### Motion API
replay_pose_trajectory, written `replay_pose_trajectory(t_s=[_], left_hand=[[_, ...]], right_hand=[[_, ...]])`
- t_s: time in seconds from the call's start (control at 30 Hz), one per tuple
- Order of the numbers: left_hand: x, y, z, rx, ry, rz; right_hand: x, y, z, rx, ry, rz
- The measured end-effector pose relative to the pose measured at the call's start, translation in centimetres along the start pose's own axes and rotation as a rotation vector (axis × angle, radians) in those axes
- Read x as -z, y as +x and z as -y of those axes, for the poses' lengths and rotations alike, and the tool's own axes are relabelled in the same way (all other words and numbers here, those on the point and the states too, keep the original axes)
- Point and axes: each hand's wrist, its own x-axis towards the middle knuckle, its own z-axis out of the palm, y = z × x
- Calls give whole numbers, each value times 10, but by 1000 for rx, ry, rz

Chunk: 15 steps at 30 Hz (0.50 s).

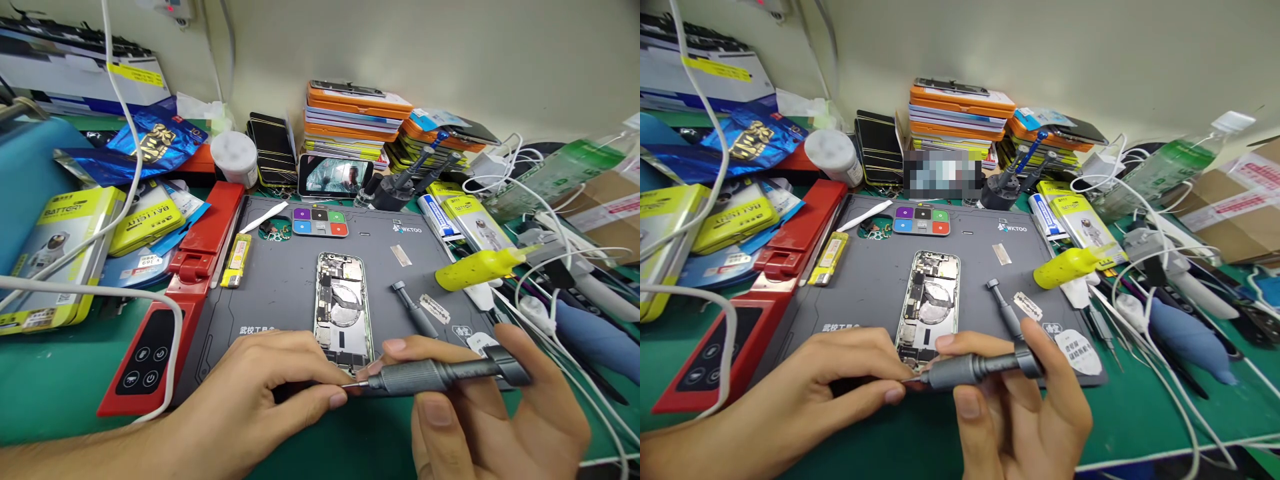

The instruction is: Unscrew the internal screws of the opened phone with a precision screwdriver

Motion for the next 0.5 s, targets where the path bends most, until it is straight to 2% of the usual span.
replay_pose_trajectory(t_s=[0.5], left_hand=[[0,1,-2,12,25,12]], right_hand=[[1,1,-1,15,-36,20]])
